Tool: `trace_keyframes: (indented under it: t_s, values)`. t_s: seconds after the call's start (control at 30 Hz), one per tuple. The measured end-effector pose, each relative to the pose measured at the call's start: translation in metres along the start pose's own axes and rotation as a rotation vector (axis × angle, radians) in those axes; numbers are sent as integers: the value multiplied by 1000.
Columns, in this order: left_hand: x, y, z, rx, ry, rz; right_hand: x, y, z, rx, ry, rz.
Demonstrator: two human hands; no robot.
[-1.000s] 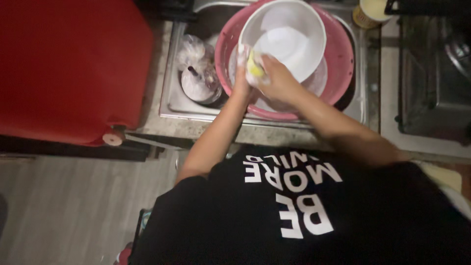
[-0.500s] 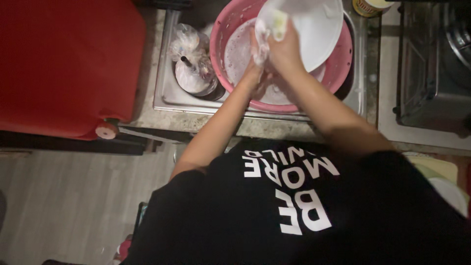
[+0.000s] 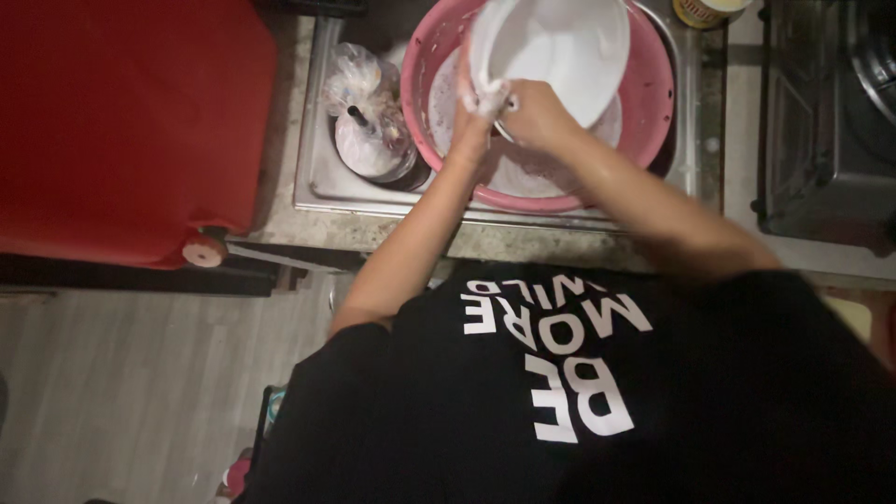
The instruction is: The person washes a white plastic cooker inner pot in a pink basin of soapy water at a kitchen sink. They scrub the pot inside and out with a sponge, rinse it under the tap, and continue scrubbing and rinsing it in the basin.
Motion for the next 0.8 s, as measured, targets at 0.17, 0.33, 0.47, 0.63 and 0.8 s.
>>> trace_keyframes:
  t_s: [0.17, 0.33, 0.47, 0.63, 0.8]
  values:
    - [9, 4, 21, -61, 4, 112, 31, 50, -32, 382, 38, 51]
    - [-4, 3, 21, -157, -109, 56, 47, 47, 37, -38, 717, -158]
    - [2, -2, 3, -14, 29, 54, 18, 18, 21, 62, -21, -113]
    - [-26, 14, -39, 565, 306, -171, 48, -7, -20, 466, -183, 393]
    - [-24, 14, -16, 459, -75, -141, 78, -47, -2, 271, 385, 474]
Point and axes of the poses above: each hand's wrist, its own y-axis away from the middle knuckle, its own x-axis out of the back of the hand, z = x × y, the point moved 9 cm from there along -y, towards the middle knuckle, and after that the axes turned 14 degrees about -y, right-handed, at the moved point
